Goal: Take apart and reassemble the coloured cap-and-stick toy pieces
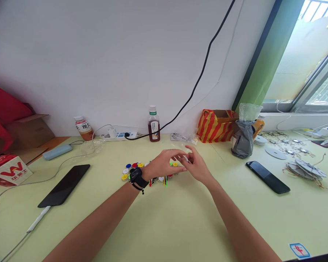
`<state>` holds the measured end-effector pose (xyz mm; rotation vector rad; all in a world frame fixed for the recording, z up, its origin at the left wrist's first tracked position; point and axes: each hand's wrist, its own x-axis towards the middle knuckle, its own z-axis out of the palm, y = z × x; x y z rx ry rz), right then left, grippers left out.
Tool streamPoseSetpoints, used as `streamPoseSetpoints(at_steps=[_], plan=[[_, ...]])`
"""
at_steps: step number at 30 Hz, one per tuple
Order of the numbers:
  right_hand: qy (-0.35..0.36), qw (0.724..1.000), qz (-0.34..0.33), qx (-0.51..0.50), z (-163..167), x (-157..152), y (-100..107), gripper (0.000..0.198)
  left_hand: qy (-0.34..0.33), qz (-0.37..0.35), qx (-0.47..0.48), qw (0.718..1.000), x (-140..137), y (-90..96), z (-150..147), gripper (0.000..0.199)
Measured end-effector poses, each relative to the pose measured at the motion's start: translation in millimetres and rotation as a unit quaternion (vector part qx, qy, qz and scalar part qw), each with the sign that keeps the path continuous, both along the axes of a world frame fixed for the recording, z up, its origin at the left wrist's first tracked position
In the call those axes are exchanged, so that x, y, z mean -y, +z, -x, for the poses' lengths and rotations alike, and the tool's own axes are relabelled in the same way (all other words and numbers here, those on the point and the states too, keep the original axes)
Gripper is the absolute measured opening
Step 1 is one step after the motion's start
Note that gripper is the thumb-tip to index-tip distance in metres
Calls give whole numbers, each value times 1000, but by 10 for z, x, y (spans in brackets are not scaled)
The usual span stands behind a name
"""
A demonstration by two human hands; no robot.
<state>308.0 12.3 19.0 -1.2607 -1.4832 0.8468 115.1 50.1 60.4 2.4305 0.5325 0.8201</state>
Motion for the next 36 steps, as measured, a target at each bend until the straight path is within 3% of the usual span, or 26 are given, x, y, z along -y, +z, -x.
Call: streamPoseSetpoints(at_steps=[5,12,18,24,28,32,36], plan=[[87,993,19,-71,155,109,99,51,16,-36,12,999,38,6,-44,20],[95,966,83,-225,16,42,116,34,3,13,79,997,-13,95,34,21],[133,962,97,-218,16,66,150,20,-1,16,47,999,-39,114,72,19],[154,981,88,-76,44,118,182,6,8,33,-12,999,-12,85,77,12],[93,991,38,89,10,50,41,11,15,35,-63,997,18,35,61,6],[35,974,25,223,-43,-36,-165,13,-20,35,-140,989,32,-71,15,7],[1,959,5,283,-98,-85,-273,35,-33,41,-211,976,5,-176,-2,11]])
